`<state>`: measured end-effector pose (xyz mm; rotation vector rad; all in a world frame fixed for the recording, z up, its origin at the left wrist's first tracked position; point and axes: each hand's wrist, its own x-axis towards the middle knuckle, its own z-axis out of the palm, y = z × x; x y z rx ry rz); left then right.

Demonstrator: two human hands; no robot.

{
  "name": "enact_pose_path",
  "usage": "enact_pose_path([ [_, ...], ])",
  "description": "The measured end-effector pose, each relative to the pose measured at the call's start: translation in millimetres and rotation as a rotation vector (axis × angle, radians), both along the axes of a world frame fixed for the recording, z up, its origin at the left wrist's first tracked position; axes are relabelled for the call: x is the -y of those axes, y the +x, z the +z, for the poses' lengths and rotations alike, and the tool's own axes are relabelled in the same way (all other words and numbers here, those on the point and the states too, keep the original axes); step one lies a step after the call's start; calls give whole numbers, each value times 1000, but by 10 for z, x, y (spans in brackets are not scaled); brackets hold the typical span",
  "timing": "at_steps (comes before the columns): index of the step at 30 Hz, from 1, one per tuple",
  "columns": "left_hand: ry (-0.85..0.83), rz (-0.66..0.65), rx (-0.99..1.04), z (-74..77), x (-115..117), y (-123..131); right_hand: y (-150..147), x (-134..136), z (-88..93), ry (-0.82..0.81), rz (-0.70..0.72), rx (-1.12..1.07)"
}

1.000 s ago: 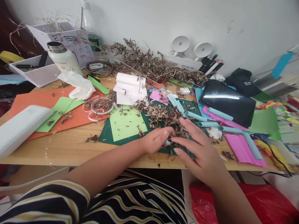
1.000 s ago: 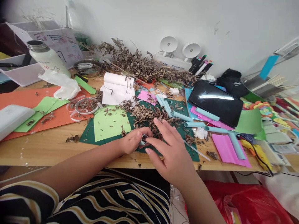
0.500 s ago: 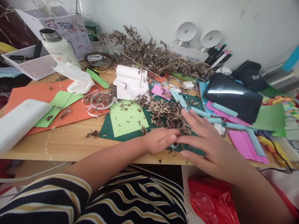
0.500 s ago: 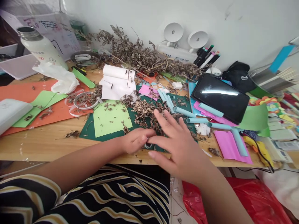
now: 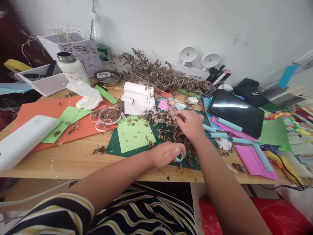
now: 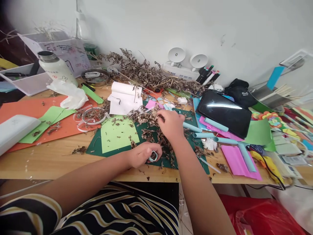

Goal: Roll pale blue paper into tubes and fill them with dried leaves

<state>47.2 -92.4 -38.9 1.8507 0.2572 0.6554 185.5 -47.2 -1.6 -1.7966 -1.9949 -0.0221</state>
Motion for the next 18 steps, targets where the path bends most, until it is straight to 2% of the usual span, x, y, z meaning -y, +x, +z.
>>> enact_pose_path([
  [4,-41,24,29,-18,7,10,203,24,63,53,-73,-351],
  [8,-119,56,80,-44,11,25,314,72,11,63,-109,-527],
  [12,-163,68,90,-60,15,37,329,114,-17,82,-117,-764],
  [18,-232,54,127,-72,12,52,259,130,93,98,-66,-1081],
])
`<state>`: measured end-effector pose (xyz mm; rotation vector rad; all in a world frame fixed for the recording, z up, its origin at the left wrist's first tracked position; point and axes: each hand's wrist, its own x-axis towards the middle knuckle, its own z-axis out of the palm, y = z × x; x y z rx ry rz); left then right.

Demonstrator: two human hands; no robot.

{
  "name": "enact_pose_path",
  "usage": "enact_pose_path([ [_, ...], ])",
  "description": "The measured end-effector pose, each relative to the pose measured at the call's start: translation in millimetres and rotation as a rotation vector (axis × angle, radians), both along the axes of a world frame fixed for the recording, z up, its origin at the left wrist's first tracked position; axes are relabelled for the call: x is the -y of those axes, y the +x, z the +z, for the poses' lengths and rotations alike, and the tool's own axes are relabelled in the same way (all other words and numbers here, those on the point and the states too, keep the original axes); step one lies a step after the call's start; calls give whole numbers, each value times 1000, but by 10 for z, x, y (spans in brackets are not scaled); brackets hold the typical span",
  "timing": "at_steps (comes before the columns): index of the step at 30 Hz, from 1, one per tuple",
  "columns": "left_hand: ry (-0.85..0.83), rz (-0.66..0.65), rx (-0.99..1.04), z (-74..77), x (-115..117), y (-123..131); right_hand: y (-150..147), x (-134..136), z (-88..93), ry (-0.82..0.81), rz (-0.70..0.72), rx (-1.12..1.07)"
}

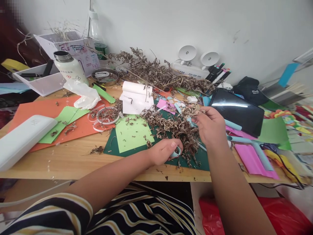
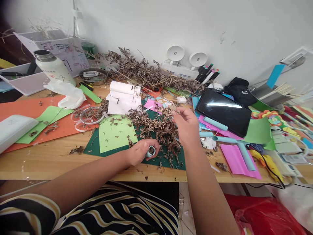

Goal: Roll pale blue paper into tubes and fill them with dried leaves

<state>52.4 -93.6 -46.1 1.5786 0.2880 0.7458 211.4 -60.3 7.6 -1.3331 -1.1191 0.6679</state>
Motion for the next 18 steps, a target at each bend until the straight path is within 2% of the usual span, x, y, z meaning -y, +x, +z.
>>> enact_pose_path([
  [4,-22,-1,17,-6,-2,6,6,2,7,-46,-23,-91],
  [7,-37,5,17,-16,-4,14,0,82,11,35,-33,-143],
  [10,-80,27,59,-20,-9,28,-53,264,42,115,41,-194],
  [13,-98,38,97,-23,-20,42,-129,506,61,160,188,-180],
  [15,-90,26,83,-42,-30,49,-172,655,63,174,266,-11],
  [18,-56,26,35,-98,-43,55,-211,797,78,192,326,478],
])
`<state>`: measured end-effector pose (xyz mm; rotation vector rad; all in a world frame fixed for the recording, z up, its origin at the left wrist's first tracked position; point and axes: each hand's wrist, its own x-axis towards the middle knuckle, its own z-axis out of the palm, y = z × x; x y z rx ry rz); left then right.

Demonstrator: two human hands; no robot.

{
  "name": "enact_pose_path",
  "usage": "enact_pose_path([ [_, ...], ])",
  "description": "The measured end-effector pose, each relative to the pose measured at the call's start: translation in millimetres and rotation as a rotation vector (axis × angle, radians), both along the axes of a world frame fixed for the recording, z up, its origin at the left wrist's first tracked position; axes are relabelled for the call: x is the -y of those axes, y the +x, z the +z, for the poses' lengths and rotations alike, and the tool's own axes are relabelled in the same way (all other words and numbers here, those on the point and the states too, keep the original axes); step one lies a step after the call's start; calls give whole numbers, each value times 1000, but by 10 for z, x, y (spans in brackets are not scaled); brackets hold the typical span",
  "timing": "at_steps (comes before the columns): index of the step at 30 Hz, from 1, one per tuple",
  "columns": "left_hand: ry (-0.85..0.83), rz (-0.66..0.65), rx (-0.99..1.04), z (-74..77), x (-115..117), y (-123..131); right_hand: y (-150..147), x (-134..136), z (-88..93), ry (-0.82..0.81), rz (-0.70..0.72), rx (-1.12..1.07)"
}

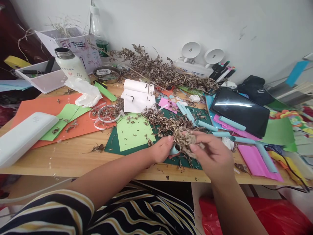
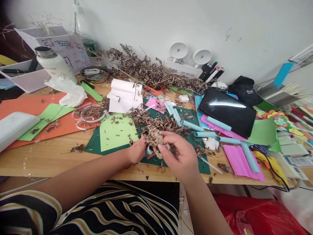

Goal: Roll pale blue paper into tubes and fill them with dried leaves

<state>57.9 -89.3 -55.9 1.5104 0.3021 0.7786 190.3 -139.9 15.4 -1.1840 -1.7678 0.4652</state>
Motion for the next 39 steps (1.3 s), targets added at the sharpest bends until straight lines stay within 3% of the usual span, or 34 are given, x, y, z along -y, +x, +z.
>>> enact_pose_path([
  [3,25,43,-23,-38,-2,-3,-11,30,32,178,54,401],
  [7,10,77,-45,-9,10,-14,0,2,31,365,21,593],
  [12,-38,80,-34,37,18,-15,18,8,-27,375,-17,630],
  [21,-54,87,-70,73,26,-29,27,53,-28,307,94,612],
  [26,-107,119,-43,28,48,-19,-8,75,2,260,43,696],
  [32,28,85,-15,24,35,-21,-54,106,86,102,-7,881],
  [39,20,57,12,90,56,-33,-37,98,-55,199,47,542],
])
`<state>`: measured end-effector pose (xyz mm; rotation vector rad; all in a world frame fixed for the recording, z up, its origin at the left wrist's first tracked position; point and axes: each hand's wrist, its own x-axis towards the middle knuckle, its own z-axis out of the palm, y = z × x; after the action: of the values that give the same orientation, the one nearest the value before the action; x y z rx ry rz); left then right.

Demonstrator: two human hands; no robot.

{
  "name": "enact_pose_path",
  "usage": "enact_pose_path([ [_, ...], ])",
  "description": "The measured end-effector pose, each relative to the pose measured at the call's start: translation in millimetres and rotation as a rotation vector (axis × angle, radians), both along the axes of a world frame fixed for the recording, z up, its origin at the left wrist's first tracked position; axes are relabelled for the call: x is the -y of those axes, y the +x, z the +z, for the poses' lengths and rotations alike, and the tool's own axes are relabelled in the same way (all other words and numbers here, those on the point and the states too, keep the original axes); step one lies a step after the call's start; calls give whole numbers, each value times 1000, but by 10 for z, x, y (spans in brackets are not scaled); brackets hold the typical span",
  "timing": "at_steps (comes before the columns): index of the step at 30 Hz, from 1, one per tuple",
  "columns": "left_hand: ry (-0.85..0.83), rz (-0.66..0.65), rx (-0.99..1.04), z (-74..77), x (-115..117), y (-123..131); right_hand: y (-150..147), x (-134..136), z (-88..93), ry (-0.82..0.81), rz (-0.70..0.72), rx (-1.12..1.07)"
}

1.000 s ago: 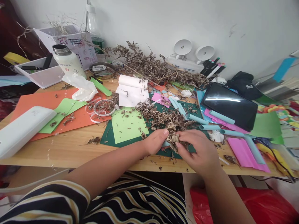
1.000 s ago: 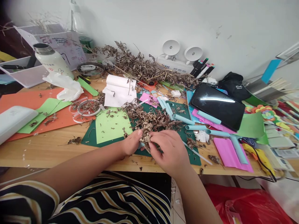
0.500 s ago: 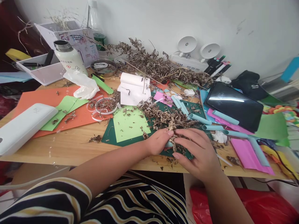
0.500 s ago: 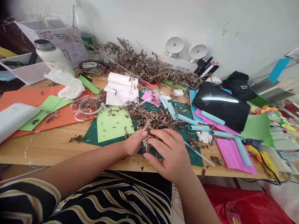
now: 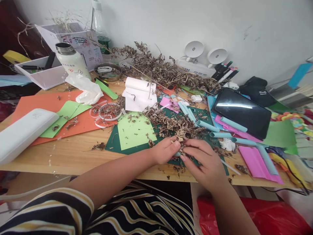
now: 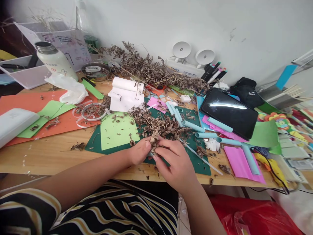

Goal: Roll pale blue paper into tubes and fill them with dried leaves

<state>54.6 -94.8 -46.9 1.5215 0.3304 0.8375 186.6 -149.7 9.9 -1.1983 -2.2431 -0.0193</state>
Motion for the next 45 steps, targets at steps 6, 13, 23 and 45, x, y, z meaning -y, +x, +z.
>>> enact_pose_path([
  [6,-28,-14,18,-9,-9,9,10,-33,-68,-6,-40,-145],
  [13,5,-13,-19,-18,-15,11,18,-15,-26,88,-19,-47],
  [23,29,-13,-30,-7,-20,8,-21,-22,-20,149,-43,-21],
  [45,94,3,-82,-2,-23,1,5,31,230,-71,-86,407],
])
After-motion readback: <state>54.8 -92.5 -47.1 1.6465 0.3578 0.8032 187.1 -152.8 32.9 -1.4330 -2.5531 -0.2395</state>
